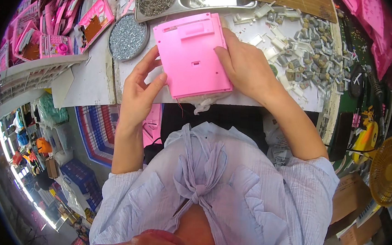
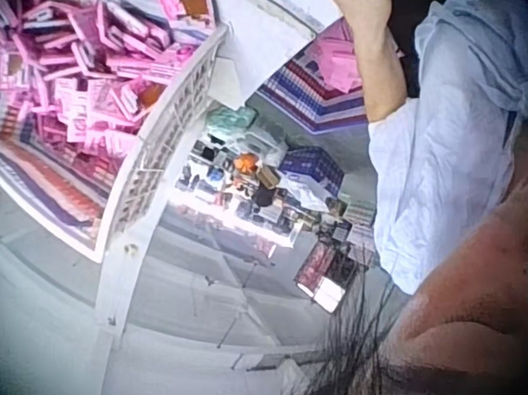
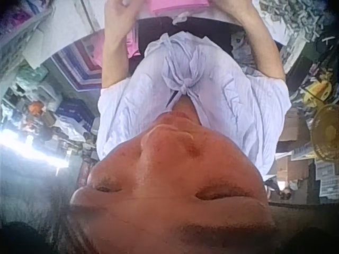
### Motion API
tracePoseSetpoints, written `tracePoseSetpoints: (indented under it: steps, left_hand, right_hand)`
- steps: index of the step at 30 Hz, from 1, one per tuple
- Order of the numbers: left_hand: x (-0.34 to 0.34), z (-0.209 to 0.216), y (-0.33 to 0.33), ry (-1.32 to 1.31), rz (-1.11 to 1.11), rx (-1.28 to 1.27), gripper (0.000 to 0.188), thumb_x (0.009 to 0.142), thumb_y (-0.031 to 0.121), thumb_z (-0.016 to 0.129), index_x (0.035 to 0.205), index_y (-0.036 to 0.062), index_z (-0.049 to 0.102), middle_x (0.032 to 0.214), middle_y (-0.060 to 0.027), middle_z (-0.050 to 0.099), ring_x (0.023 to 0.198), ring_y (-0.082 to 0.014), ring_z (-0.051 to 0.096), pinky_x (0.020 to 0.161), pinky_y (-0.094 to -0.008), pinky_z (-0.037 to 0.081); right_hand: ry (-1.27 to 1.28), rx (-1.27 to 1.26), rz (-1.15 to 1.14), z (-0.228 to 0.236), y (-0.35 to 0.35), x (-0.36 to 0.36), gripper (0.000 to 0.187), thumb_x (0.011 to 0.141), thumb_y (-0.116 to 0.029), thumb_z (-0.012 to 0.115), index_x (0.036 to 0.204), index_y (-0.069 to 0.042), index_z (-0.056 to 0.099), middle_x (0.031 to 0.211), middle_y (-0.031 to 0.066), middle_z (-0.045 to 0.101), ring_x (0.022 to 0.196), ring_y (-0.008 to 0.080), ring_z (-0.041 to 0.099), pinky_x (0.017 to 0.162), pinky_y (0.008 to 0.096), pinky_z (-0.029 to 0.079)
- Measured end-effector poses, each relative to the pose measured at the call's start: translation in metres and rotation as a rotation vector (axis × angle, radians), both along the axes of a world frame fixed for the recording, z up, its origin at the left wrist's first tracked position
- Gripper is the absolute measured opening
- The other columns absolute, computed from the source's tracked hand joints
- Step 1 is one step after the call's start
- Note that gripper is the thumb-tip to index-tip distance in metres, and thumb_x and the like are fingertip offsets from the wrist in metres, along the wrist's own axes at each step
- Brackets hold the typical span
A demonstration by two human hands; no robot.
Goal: Assembling and soldering components inside a pink plastic toy housing.
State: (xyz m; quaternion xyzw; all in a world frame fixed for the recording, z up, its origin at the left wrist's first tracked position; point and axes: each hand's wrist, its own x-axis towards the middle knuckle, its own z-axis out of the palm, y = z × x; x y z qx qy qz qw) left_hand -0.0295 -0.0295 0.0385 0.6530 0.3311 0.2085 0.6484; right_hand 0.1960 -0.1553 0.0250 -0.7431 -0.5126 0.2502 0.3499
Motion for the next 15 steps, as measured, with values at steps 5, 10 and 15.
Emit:
tracePoseSetpoints:
  steps: [5,10,15]
  left_hand:
    - [0.004,-0.006,0.009,0.162,-0.085,0.226,0.065,0.095,-0.001,0.064,0.154,-0.0016,0.037,0.116,-0.0123,0.064,0.1,-0.016,0.063,0.076,-0.0278,0.056]
    - [0.007,-0.011,0.026,0.133,-0.046,-0.129,0.066,0.097,0.004,0.064,0.154,0.0074,0.031,0.106,-0.0053,0.064,0.097,-0.0135,0.061,0.079,-0.0303,0.056]
    - [0.007,-0.006,0.031,0.157,-0.011,-0.267,0.07,0.099,0.007,0.064,0.156,0.0063,0.024,0.105,-0.0058,0.064,0.098,-0.0131,0.062,0.077,-0.0316,0.057]
  right_hand:
    - [-0.02,-0.061,0.025,0.002,0.002,0.001,0.047,0.104,-0.025,0.049,0.143,0.001,0.044,0.094,0.0314,0.069,0.091,0.0512,0.065,0.081,0.0561,0.051]
    - [-0.035,-0.032,-0.01,0.002,0.002,-0.005,0.053,0.105,-0.026,0.048,0.151,-0.003,0.039,0.096,0.0318,0.069,0.091,0.0508,0.065,0.082,0.0547,0.052]
    - [-0.006,-0.025,-0.037,-0.003,0.002,-0.006,0.051,0.105,-0.028,0.05,0.15,-0.005,0.044,0.096,0.0308,0.07,0.092,0.0503,0.066,0.081,0.0542,0.052]
